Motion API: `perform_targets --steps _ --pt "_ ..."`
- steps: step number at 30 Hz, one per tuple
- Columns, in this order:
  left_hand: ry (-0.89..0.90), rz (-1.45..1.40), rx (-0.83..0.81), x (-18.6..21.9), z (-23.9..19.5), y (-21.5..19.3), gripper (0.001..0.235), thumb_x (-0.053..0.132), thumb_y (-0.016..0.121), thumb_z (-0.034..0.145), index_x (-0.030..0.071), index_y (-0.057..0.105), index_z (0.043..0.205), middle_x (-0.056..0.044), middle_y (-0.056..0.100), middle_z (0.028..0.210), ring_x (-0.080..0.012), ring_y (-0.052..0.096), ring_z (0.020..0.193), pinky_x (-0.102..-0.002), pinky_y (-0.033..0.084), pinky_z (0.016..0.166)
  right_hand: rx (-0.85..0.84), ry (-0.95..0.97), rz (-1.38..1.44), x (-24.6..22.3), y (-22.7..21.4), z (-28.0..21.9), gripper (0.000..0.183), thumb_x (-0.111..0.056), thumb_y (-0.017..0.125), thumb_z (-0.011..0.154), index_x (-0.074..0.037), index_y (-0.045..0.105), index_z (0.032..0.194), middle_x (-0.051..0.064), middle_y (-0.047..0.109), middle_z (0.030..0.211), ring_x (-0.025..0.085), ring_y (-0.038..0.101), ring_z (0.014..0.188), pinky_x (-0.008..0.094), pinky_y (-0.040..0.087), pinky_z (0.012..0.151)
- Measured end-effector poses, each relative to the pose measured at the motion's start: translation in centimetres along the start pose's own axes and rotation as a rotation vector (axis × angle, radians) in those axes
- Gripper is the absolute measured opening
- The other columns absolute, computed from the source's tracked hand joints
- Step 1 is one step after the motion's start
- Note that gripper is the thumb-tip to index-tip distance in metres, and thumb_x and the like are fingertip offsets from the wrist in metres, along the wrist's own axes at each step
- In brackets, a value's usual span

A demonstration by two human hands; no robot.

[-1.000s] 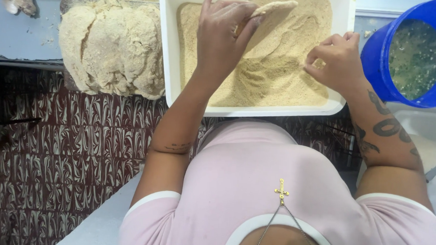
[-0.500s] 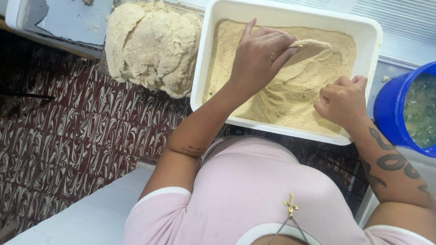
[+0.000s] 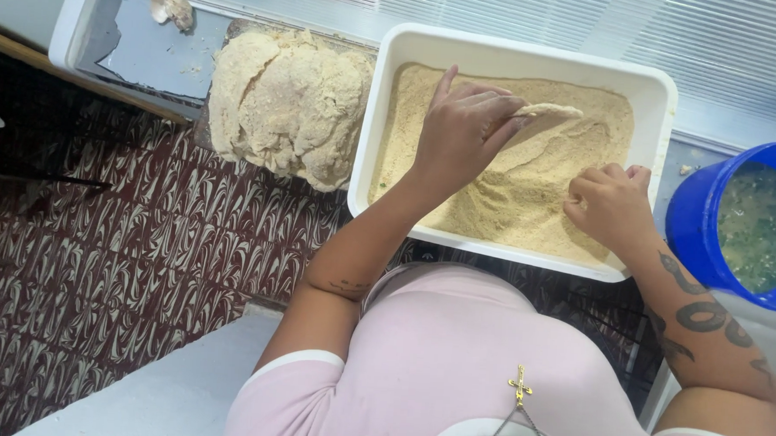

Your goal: The person breads meat fillets by dipping each piece into a bowl of liquid mixture and then pressing it into a container of breadcrumbs by hand.

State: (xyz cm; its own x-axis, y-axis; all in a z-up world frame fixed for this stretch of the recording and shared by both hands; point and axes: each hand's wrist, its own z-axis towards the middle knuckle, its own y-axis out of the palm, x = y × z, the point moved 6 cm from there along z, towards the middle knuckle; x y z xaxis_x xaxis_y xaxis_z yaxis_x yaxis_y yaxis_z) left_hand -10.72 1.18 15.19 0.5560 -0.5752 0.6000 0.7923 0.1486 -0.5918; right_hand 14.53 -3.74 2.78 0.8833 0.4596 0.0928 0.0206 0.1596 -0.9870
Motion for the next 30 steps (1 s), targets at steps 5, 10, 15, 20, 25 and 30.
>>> perform_targets --steps 5,10,15,20,25,30 --pt "0.02 0.003 0.007 0.4 -0.1 0.2 0.014 0.029 0.069 0.093 0.019 0.075 0.1 0.002 0.079 0.095 -0.0202 0.073 0.097 -0.066 0.026 0.117 -0.183 0.097 -0.092 1.6 1.7 -0.7 0.019 -0.026 0.06 0.096 -0.034 0.077 0.098 -0.014 0.06 0.055 0.01 0.06 0.065 0.039 0.035 0.094" --pt "0.042 0.01 -0.001 0.6 -0.1 0.4 0.014 0.028 0.071 0.092 0.02 0.075 0.103 -0.001 0.079 0.099 -0.0211 0.071 0.1 -0.066 0.026 0.118 -0.032 0.082 -0.126 1.6 0.3 -0.9 0.022 -0.028 0.065 0.095 -0.035 0.078 0.111 -0.015 0.062 0.056 0.005 0.06 0.063 0.037 0.04 0.094" --pt "0.052 0.001 -0.013 0.6 -0.1 0.7 0.015 0.03 0.069 0.094 0.02 0.075 0.104 0.0 0.079 0.098 -0.0212 0.071 0.1 -0.067 0.026 0.117 -0.199 0.226 0.091 1.5 -0.4 -0.5 0.044 -0.028 0.067 0.089 -0.033 0.067 0.133 -0.007 0.073 0.096 0.019 0.065 0.104 0.05 0.033 0.105" --pt "0.054 -0.006 -0.018 0.4 -0.1 1.1 0.015 0.029 0.071 0.092 0.018 0.076 0.102 -0.002 0.079 0.097 -0.0206 0.071 0.099 -0.067 0.027 0.117 0.055 0.207 0.126 1.7 -3.1 -0.1 0.033 -0.026 0.079 0.086 -0.024 0.077 0.119 -0.014 0.07 0.075 0.012 0.069 0.09 0.054 0.034 0.116" --pt "0.055 -0.004 -0.039 0.3 0.0 1.5 0.015 0.029 0.069 0.094 0.02 0.075 0.103 -0.002 0.079 0.099 -0.021 0.072 0.1 -0.066 0.026 0.118 0.279 0.199 0.547 2.2 -9.6 1.6 0.054 -0.022 0.093 0.086 -0.009 0.069 0.133 0.003 0.075 0.103 0.022 0.07 0.112 0.062 0.023 0.123" --pt "0.08 -0.005 -0.045 0.9 0.4 1.5 0.015 0.03 0.07 0.093 0.019 0.074 0.102 -0.001 0.079 0.096 -0.0211 0.072 0.099 -0.067 0.028 0.116 0.375 -0.003 0.546 0.0 -14.0 4.9 0.064 -0.041 0.089 0.083 -0.005 0.065 0.131 0.011 0.069 0.13 0.034 0.063 0.126 0.067 0.029 0.119"
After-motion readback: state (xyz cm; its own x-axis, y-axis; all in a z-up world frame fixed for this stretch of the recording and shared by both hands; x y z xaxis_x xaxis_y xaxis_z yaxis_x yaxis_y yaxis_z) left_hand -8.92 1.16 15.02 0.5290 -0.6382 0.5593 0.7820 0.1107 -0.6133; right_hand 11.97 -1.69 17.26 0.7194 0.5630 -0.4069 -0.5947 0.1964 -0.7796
